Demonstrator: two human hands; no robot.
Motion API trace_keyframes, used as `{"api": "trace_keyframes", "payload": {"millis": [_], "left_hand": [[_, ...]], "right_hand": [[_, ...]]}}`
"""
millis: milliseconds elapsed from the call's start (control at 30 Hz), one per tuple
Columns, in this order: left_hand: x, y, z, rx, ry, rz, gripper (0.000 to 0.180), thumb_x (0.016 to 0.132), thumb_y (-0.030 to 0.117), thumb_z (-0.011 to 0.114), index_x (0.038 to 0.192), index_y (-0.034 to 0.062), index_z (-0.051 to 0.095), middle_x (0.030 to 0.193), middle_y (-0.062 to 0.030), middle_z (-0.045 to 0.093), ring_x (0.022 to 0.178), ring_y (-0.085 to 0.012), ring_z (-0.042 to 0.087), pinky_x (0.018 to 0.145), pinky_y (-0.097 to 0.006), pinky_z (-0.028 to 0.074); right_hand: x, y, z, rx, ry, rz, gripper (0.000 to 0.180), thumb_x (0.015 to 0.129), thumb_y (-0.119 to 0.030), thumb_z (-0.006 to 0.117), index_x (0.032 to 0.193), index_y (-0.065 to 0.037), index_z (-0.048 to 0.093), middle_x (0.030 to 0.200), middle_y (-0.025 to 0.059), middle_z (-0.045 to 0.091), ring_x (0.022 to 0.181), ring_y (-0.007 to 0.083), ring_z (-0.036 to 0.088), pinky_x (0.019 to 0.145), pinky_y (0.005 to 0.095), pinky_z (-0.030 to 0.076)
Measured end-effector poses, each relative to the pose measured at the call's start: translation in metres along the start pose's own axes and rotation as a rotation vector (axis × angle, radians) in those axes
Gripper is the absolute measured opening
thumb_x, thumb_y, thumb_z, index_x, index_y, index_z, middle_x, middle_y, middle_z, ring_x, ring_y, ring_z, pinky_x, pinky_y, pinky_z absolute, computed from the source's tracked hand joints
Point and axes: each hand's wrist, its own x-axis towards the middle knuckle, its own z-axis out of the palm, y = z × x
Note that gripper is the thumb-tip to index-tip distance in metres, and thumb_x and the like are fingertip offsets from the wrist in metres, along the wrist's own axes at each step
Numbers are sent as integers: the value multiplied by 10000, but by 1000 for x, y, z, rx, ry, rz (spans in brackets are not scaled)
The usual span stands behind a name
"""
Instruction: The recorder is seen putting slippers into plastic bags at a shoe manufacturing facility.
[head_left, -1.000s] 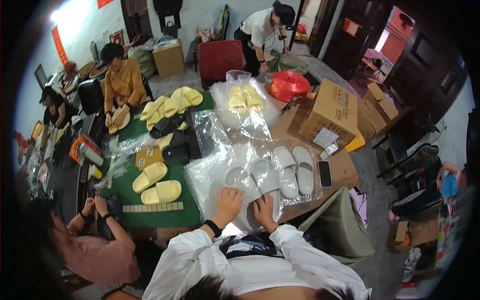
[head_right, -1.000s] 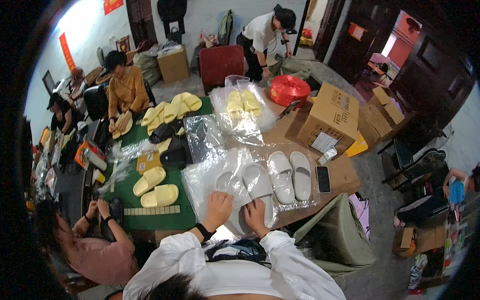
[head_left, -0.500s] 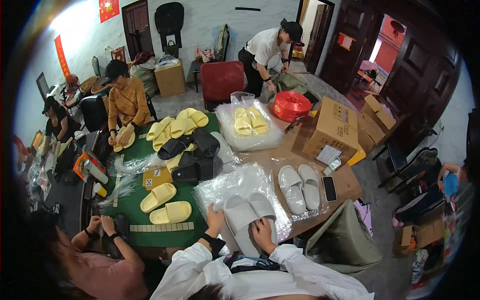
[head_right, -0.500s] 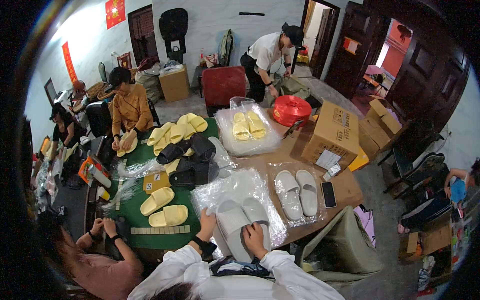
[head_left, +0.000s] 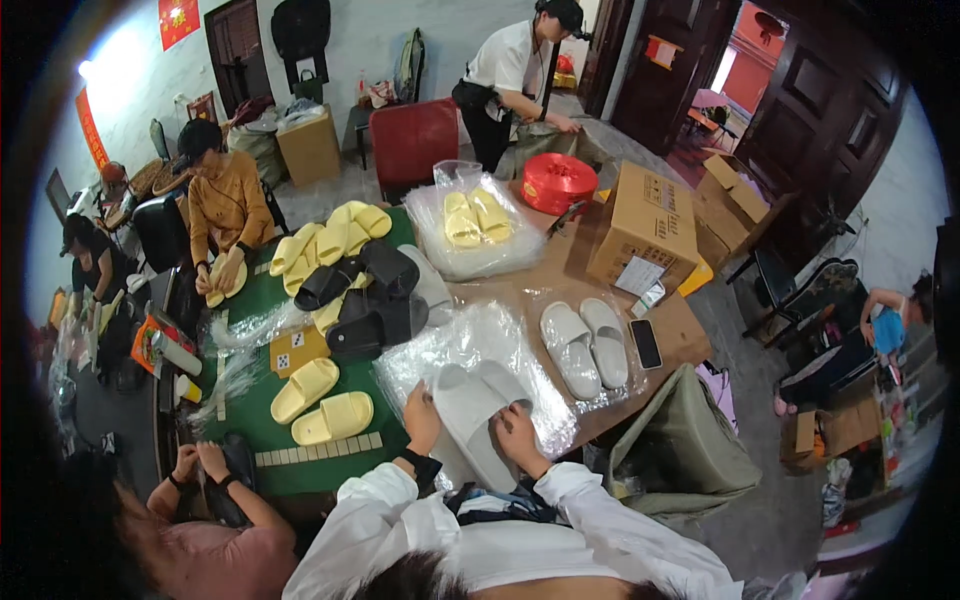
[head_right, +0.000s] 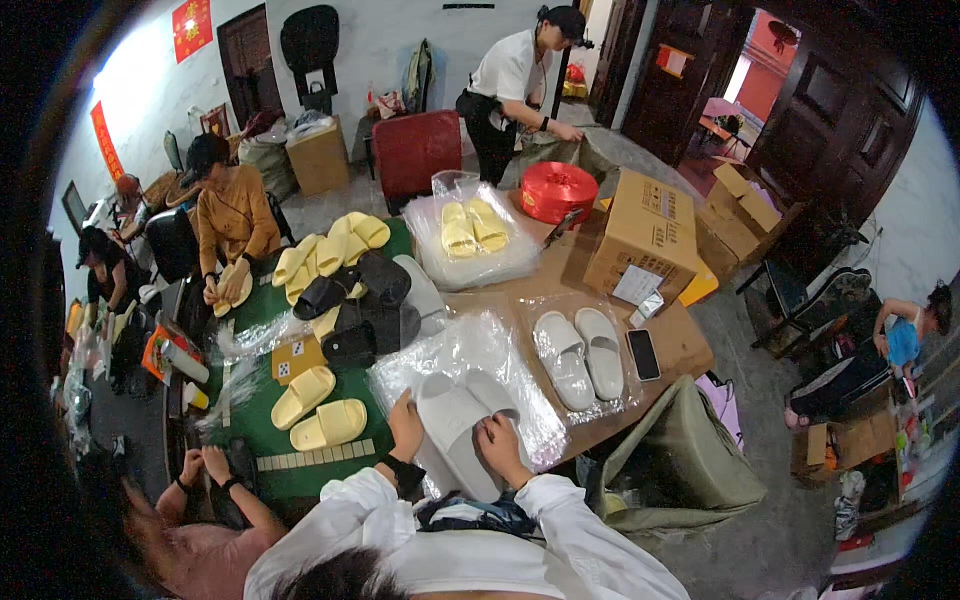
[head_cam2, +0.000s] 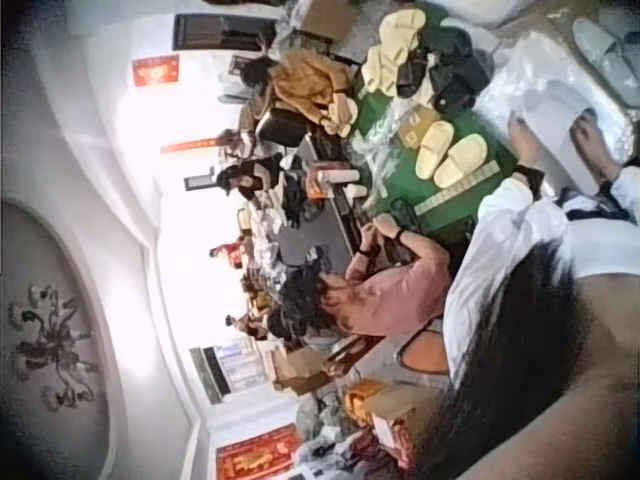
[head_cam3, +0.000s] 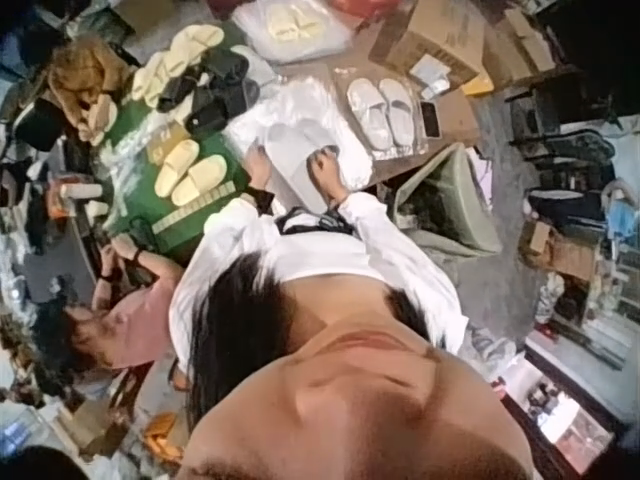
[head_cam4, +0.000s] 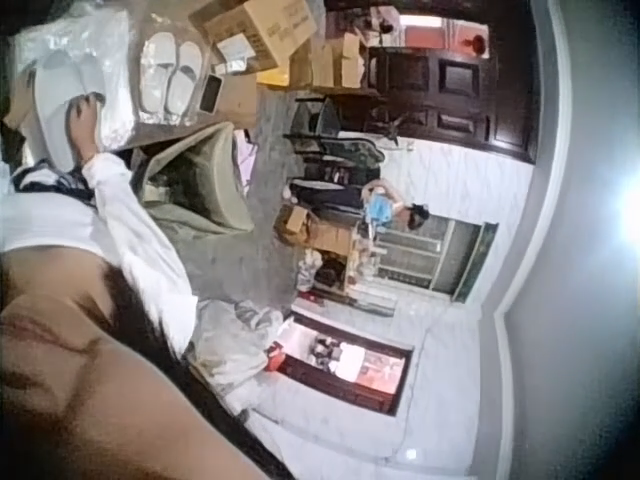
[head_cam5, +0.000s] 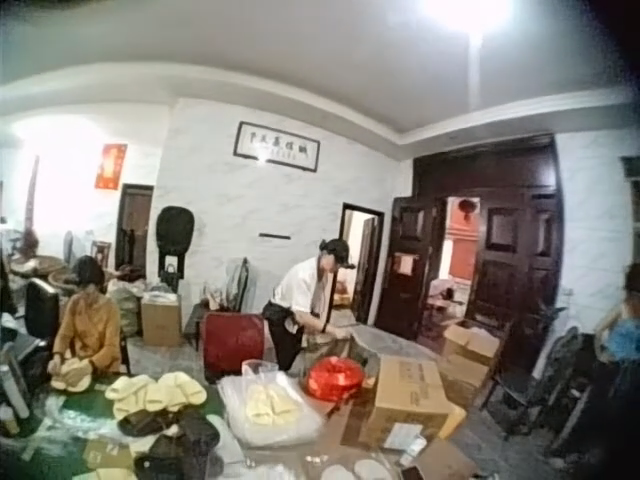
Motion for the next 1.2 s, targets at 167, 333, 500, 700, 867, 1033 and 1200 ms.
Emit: {"api": "trace_keyframes", "payload": {"millis": [167,333,500,700,867,1033,1200], "left_hand": [[7,67,-20,114,-66,197,435,814,50,476,1245,53,417,825,-147,577,710,-299,573,604,-370,456],[2,73,-16,176,-186,661,493,800,81,508,1279,76,387,778,-60,589,638,-206,586,502,-300,459],[-27,81,-16,68,-487,585,458,835,135,485,1284,170,399,937,-82,613,748,-247,609,639,-327,486],[-53,99,-30,-167,-520,715,596,811,82,442,1356,236,256,1022,-58,578,809,-248,596,669,-333,498],[-84,124,-41,-117,-730,595,550,830,194,506,1342,165,306,988,-148,586,828,-296,588,726,-368,471],[-86,122,-47,-196,-620,469,472,832,47,454,1290,139,384,971,-161,601,814,-331,594,694,-376,471],[-86,123,-43,-463,-327,322,379,904,162,434,1277,116,389,1010,-137,588,836,-328,576,744,-373,465]], "right_hand": [[0,5,-9,37,82,14,122,750,-97,538,801,14,537,843,173,483,819,356,481,703,381,401],[12,11,-13,280,38,93,225,749,-62,531,949,42,512,975,177,452,912,326,461,796,349,377],[19,49,2,228,121,49,394,852,-115,469,1191,66,382,1271,238,339,1160,378,346,963,386,280],[47,18,-25,275,199,44,336,876,-165,450,1137,46,462,1161,174,470,1008,271,455,904,365,335],[82,57,-12,183,338,196,361,882,-173,435,1131,88,435,1087,211,465,999,286,451,905,353,346],[85,155,-14,-163,230,-123,416,849,-129,430,1190,108,403,1228,285,378,1157,365,330,981,390,261],[112,16,0,-38,24,183,462,825,-179,471,1183,109,420,1186,293,417,1113,388,376,974,406,273]]}}
